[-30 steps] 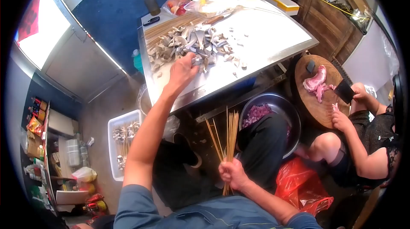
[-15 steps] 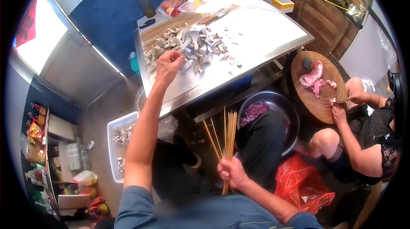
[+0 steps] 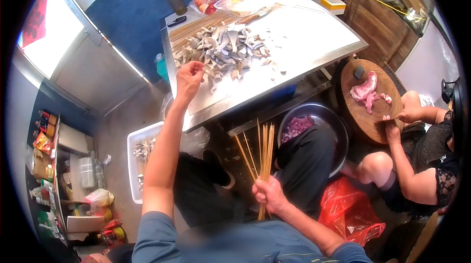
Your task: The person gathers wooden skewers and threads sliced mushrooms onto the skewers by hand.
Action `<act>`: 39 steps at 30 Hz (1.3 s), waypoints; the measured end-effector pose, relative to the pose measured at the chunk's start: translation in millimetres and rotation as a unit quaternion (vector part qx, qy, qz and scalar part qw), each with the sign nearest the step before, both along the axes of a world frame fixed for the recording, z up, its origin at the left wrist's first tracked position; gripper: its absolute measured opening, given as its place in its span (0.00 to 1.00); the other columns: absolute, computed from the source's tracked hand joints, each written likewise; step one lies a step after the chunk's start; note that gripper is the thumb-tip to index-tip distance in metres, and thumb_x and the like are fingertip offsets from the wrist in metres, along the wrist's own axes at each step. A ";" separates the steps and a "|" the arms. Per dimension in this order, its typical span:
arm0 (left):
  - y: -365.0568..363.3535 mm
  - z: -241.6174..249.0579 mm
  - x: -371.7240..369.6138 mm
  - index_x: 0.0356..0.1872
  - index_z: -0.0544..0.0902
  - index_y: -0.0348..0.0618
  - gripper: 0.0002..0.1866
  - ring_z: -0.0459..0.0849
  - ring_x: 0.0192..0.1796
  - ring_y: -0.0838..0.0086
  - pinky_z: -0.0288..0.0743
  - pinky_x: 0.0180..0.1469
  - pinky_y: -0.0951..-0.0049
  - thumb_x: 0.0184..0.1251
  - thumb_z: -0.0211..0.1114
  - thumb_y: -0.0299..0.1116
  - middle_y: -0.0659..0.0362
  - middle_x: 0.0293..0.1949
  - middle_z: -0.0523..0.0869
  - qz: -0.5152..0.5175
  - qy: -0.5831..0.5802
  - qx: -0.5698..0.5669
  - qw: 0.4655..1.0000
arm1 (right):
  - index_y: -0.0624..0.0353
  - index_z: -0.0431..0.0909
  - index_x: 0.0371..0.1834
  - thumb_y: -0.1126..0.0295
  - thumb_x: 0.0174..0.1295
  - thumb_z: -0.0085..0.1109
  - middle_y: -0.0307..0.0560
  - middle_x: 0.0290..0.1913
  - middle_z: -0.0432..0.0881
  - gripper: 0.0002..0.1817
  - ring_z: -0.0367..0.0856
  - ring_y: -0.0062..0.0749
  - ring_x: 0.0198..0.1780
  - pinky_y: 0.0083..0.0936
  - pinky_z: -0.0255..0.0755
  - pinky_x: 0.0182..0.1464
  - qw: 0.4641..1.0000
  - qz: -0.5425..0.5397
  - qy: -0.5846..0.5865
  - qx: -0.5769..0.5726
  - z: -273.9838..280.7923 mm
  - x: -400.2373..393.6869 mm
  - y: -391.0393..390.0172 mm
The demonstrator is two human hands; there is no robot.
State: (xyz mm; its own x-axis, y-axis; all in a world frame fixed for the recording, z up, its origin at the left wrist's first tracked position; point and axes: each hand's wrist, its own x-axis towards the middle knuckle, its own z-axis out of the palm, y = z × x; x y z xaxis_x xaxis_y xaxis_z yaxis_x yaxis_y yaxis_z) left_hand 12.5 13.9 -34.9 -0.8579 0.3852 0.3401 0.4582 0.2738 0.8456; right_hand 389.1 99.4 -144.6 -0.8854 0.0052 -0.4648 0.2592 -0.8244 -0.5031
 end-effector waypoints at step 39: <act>30.2 36.7 -14.6 0.32 0.79 0.37 0.05 0.85 0.28 0.75 0.79 0.31 0.76 0.57 0.66 0.25 0.59 0.28 0.82 -0.070 -0.105 0.108 0.986 | 0.55 0.66 0.36 0.72 0.63 0.56 0.44 0.26 0.76 0.07 0.61 0.16 0.15 0.13 0.54 0.17 1.000 0.015 -0.015 0.009 -0.7 -5.7 4.6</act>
State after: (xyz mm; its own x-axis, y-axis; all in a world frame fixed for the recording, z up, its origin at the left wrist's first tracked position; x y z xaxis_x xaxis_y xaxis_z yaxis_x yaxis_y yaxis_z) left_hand -2.1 44.1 1.8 -0.8616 0.4431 0.2476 0.2875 0.0240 0.9575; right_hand 383.4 104.1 -145.3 -0.8706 -0.0122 -0.4919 0.2988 -0.8073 -0.5088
